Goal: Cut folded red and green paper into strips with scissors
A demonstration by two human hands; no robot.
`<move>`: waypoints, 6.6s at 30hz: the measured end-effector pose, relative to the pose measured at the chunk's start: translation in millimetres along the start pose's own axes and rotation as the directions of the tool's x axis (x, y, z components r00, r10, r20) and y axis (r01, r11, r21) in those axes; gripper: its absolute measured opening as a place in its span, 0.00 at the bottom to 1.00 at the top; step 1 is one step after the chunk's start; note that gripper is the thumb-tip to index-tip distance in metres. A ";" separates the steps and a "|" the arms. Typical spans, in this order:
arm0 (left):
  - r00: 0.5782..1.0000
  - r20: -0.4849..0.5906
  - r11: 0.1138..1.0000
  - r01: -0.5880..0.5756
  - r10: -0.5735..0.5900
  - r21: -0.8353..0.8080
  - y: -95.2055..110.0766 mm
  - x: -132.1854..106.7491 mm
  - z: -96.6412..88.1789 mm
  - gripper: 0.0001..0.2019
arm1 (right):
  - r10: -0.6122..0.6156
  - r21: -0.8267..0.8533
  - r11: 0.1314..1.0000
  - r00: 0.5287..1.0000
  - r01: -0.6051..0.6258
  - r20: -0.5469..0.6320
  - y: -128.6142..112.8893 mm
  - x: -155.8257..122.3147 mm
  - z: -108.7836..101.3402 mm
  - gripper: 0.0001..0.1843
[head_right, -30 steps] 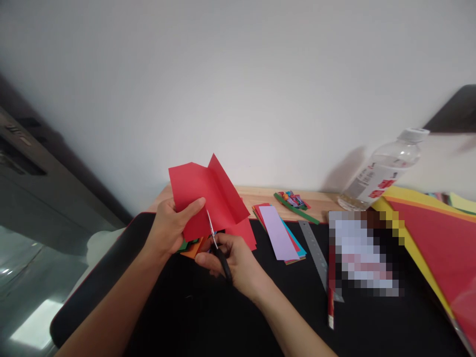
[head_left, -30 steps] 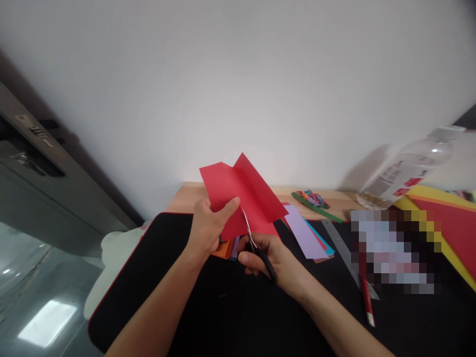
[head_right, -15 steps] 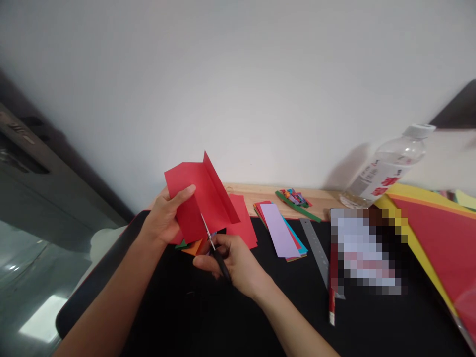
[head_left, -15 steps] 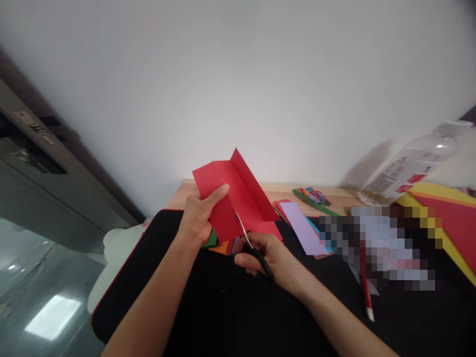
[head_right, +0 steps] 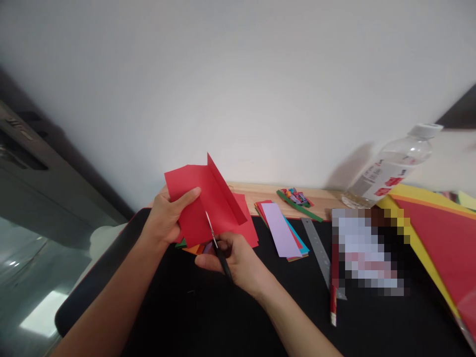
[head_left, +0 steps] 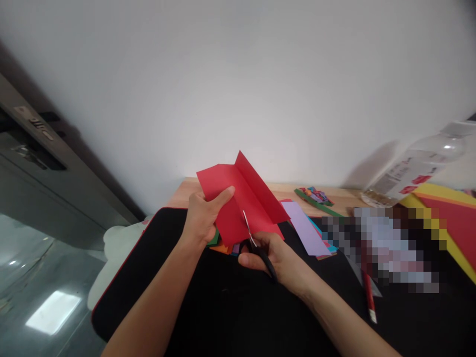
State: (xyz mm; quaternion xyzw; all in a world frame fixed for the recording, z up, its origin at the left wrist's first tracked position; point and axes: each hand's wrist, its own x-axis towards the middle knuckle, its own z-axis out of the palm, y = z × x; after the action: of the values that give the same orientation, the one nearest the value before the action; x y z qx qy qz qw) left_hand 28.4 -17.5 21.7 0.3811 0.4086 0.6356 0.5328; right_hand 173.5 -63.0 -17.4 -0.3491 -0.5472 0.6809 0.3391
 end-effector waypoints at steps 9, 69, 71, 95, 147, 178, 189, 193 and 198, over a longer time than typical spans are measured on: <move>1.000 -0.014 1.000 -0.014 0.015 0.027 -0.9 -1.5 1.2 0.10 | 0.035 0.025 0.999 0.999 -0.035 0.007 5.0 1.7 -0.6 0.24; 0.994 -0.087 0.994 0.072 -0.064 0.088 -8.1 -3.2 5.8 0.12 | -0.100 0.080 0.992 0.995 0.102 -0.029 5.9 5.3 1.9 0.27; 0.994 -0.088 0.993 0.078 -0.070 0.085 -7.8 -3.2 6.1 0.12 | -0.116 0.073 0.990 0.993 0.118 -0.031 7.5 5.8 1.8 0.27; 0.992 -0.110 0.993 0.068 -0.057 0.099 -9.3 -2.3 6.2 0.12 | -0.064 -0.117 0.992 0.992 0.052 -0.105 17.7 8.1 -4.9 0.21; 0.994 -0.070 0.989 0.096 -0.089 0.111 -7.1 -6.4 6.5 0.12 | -0.045 -0.008 0.999 0.978 0.044 -0.203 0.5 5.3 5.3 0.26; 0.996 -0.043 0.989 0.086 -0.081 0.123 -8.5 -5.8 5.7 0.13 | -0.090 0.089 0.991 0.984 0.105 -0.153 0.4 5.6 5.2 0.34; 0.998 -0.005 0.990 0.070 -0.070 0.122 -9.3 -6.1 4.3 0.12 | -0.065 0.004 0.998 0.980 0.067 -0.186 6.7 6.9 1.8 0.27; 0.997 -0.012 0.990 0.074 -0.073 0.123 -9.2 -6.3 4.6 0.12 | -0.088 -0.018 0.996 0.979 0.087 -0.183 7.3 7.0 1.7 0.25; 0.998 0.003 0.991 0.070 -0.070 0.114 -9.2 -6.6 4.0 0.12 | -0.073 -0.021 0.997 0.981 0.070 -0.177 6.6 6.5 1.8 0.25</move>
State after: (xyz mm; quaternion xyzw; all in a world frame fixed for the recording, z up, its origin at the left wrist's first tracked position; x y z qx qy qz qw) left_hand 36.5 -22.7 14.3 0.3983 0.4554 0.5910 0.5336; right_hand 168.0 -59.6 -24.3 -0.3911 -0.5317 0.6305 0.4084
